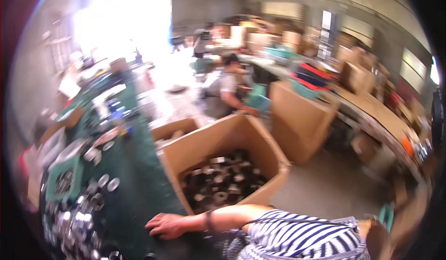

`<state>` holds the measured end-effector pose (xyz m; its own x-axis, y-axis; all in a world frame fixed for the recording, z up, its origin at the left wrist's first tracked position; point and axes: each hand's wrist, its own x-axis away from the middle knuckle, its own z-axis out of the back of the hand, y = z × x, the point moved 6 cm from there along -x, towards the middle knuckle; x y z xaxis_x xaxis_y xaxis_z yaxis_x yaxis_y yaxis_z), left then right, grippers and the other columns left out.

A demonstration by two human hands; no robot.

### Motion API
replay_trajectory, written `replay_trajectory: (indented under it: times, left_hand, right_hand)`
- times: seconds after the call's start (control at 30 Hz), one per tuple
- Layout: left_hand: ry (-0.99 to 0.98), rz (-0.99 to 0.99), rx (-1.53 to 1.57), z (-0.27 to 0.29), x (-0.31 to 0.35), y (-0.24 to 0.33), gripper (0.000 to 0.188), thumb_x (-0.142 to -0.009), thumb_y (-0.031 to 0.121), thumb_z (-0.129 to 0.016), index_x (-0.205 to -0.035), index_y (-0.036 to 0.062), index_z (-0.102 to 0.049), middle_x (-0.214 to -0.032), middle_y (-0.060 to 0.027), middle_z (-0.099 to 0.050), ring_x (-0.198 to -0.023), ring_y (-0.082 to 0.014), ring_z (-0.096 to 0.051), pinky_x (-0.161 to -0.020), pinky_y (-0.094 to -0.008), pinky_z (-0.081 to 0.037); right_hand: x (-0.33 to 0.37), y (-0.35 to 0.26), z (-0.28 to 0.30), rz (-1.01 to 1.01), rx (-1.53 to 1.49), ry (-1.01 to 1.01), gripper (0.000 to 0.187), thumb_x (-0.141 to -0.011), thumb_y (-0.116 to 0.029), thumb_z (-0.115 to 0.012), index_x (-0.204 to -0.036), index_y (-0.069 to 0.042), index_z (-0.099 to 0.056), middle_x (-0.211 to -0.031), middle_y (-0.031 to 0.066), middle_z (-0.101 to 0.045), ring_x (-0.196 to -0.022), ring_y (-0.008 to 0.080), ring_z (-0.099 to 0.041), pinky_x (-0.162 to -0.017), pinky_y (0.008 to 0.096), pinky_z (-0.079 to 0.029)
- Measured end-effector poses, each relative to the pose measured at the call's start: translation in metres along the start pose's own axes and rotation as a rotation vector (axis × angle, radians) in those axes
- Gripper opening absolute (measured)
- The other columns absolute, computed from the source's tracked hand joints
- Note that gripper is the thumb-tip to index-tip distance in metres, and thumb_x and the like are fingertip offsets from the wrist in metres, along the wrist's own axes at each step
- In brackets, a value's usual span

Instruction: The person assembles mechanical components by fitting rubber rings, metal inserts, and clamps into cylindrical metal casings by hand and placing the completed parts into a cardboard box.

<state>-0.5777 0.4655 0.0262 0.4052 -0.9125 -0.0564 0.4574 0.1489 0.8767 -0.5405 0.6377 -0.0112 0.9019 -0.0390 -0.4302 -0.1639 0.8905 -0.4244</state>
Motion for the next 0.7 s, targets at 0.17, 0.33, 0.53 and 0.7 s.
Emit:
replay_trajectory:
  times: [0.17,0.33,0.53,0.7]
  left_hand:
    - [-0.245,-0.239,0.039,-0.081,-0.020,0.057,0.015,-0.090,0.012,-0.063,-0.102,0.0055,-0.068,-0.102,-0.0165,-0.065,-0.089,-0.0327,-0.063,-0.079,-0.0425,-0.051]
    - [-0.229,-0.314,0.045,-0.080,-0.012,0.071,0.015,-0.090,0.011,-0.063,-0.102,0.0054,-0.068,-0.102,-0.0166,-0.065,-0.089,-0.0328,-0.063,-0.079,-0.0426,-0.051]
    - [-0.164,-0.272,-0.020,-0.028,0.026,0.041,0.014,-0.090,0.011,-0.063,-0.102,0.0052,-0.068,-0.102,-0.0166,-0.065,-0.089,-0.0328,-0.063,-0.079,-0.0427,-0.051]
    - [-0.117,-0.257,-0.020,-0.009,0.043,0.024,0.014,-0.090,0.011,-0.063,-0.102,0.0051,-0.068,-0.102,-0.0166,-0.065,-0.088,-0.0328,-0.063,-0.079,-0.0427,-0.051]
  right_hand:
    - [0.035,-0.008,-0.023,-0.030,0.114,0.131,0.059,-0.073,-0.031,-0.069,-0.125,-0.007,-0.055,-0.140,0.0250,-0.045,-0.137,0.0403,-0.037,-0.113,0.0550,-0.026]
    - [0.062,-0.034,-0.019,0.018,0.114,0.056,0.056,-0.082,-0.040,-0.065,-0.129,-0.012,-0.055,-0.143,0.0220,-0.045,-0.136,0.0401,-0.039,-0.110,0.0549,-0.031]
    - [0.069,-0.035,-0.008,-0.048,0.075,0.026,0.054,-0.080,-0.035,-0.066,-0.127,-0.011,-0.058,-0.144,0.0220,-0.044,-0.139,0.0367,-0.035,-0.115,0.0525,-0.026]
    - [0.066,-0.039,-0.006,-0.068,0.059,-0.001,0.056,-0.080,-0.035,-0.066,-0.130,-0.011,-0.057,-0.146,0.0213,-0.043,-0.140,0.0357,-0.035,-0.116,0.0506,-0.026]
